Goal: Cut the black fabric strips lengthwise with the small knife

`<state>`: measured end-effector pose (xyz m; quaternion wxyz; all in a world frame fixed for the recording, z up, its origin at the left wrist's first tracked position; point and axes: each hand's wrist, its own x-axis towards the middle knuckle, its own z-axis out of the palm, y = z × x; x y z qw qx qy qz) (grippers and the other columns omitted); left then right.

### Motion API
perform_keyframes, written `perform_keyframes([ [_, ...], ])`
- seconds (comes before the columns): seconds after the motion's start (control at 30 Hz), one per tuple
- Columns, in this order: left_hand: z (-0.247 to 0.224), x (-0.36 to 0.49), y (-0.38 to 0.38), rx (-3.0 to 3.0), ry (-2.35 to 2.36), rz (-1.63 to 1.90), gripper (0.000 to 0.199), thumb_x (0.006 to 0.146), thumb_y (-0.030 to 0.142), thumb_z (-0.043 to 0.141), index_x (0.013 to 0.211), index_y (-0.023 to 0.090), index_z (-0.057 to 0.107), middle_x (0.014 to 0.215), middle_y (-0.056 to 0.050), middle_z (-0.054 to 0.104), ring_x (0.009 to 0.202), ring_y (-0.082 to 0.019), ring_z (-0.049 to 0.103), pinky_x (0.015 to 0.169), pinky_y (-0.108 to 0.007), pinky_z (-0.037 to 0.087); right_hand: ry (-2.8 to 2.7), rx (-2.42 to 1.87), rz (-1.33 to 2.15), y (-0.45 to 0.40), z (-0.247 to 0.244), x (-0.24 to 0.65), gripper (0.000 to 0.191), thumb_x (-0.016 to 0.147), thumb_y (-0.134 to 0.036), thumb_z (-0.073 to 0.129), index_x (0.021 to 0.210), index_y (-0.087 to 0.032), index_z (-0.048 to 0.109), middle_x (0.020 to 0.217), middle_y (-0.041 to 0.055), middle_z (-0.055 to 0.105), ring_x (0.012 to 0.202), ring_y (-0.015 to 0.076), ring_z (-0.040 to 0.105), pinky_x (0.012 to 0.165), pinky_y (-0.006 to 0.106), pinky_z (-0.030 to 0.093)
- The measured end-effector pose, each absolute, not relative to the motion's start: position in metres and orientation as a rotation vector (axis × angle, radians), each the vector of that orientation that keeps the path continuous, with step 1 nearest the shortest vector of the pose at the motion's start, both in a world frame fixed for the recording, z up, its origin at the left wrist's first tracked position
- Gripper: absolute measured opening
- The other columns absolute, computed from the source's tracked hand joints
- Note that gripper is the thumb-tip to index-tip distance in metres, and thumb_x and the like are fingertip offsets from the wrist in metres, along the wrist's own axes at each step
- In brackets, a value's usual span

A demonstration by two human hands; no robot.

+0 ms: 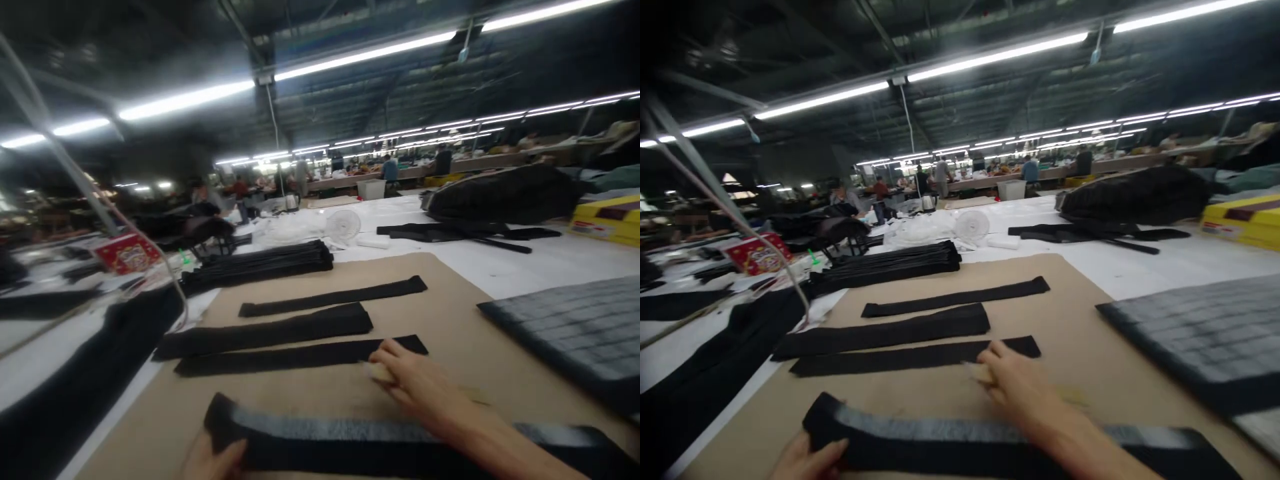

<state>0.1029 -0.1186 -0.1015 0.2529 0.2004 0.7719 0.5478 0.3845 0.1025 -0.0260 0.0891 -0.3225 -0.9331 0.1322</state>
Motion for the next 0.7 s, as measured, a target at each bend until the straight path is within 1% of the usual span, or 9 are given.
perform_keyframes([
  [0.03,-0.102,0.084,-0.131,0.570,2.210,1.506,0.074,0.059,0.049,0.065,0.122,0.013,0.049,0.084,-0.007,0.066,0.071,-0.026,0.063,0.060,-0.036,0.051,-2.784,-1.009,0.330,0.117,-0.029,0.385,0.020,0.090,-0.020,0.052,0.107,-0.025,0.063,0.106,0.0054,0.058,0.083,0.0225,0.062,0.069,0.032,0.042],
  [0.1,-0.098,0.057,-0.149,0.650,2.574,1.509,0.077,0.062,0.053,0.061,0.127,0.014,0.046,0.096,-0.010,0.064,0.087,-0.032,0.062,0.077,-0.047,0.053,-2.817,-0.975,0.265,0.141,-0.036,0.381,0.021,0.093,-0.025,0.052,0.112,-0.027,0.062,0.110,0.0062,0.057,0.088,0.0241,0.061,0.072,0.034,0.043],
  [0.17,-0.087,0.049,-0.154,0.828,2.936,1.454,0.073,0.069,0.054,0.056,0.129,0.014,0.047,0.110,-0.013,0.060,0.106,-0.036,0.056,0.095,-0.056,0.044,-2.870,-0.852,0.243,0.152,-0.043,0.370,0.023,0.093,-0.026,0.054,0.115,-0.029,0.061,0.112,0.0054,0.057,0.090,0.0235,0.061,0.071,0.033,0.043],
  [0.23,-0.074,0.061,-0.143,1.100,2.970,1.348,0.058,0.079,0.051,0.048,0.125,0.017,0.052,0.117,-0.013,0.057,0.114,-0.034,0.052,0.102,-0.054,0.040,-2.918,-0.742,0.223,0.154,-0.048,0.353,0.024,0.093,-0.026,0.055,0.116,-0.029,0.061,0.111,0.0049,0.056,0.087,0.0223,0.060,0.067,0.031,0.042],
  [0.33,-0.056,0.097,-0.103,1.415,2.471,1.058,0.031,0.086,0.036,0.046,0.108,0.022,0.063,0.112,-0.008,0.061,0.106,-0.025,0.058,0.095,-0.040,0.047,-2.956,-0.676,0.204,0.154,-0.053,0.330,0.024,0.091,-0.022,0.056,0.113,-0.026,0.062,0.106,0.0052,0.057,0.084,0.0216,0.060,0.062,0.030,0.038],
  [0.4,-0.049,0.118,-0.069,1.611,2.291,0.888,0.027,0.085,0.025,0.048,0.107,0.023,0.064,0.111,-0.005,0.061,0.106,-0.020,0.057,0.095,-0.033,0.045,-2.968,-0.652,0.195,0.156,-0.055,0.321,0.022,0.089,-0.017,0.055,0.107,-0.024,0.064,0.101,0.0048,0.057,0.084,0.0217,0.059,0.062,0.030,0.036],
  [0.47,-0.049,0.130,-0.037,1.757,2.261,0.765,0.029,0.084,0.018,0.051,0.109,0.022,0.064,0.111,-0.004,0.060,0.107,-0.019,0.055,0.096,-0.030,0.043,-2.975,-0.627,0.175,0.159,-0.058,0.318,0.024,0.086,-0.008,0.049,0.099,-0.022,0.064,0.096,0.0045,0.058,0.084,0.0217,0.058,0.062,0.030,0.034],
  [0.6,-0.060,0.134,0.010,1.903,2.207,0.642,0.036,0.078,0.021,0.065,0.115,0.022,0.062,0.114,-0.004,0.059,0.108,-0.021,0.051,0.098,-0.032,0.040,-2.976,-0.598,0.163,0.165,-0.057,0.321,0.027,0.079,-0.001,0.045,0.088,-0.020,0.061,0.091,0.0046,0.059,0.086,0.0224,0.054,0.063,0.030,0.033],
  [0.7,-0.068,0.134,0.026,1.960,2.171,0.605,0.029,0.083,0.026,0.063,0.111,0.023,0.065,0.111,-0.003,0.061,0.105,-0.021,0.052,0.095,-0.032,0.041,-2.995,-0.576,0.213,0.169,-0.052,0.324,0.024,0.075,-0.003,0.046,0.081,-0.021,0.061,0.089,0.0036,0.062,0.087,0.0225,0.054,0.065,0.030,0.033],
])
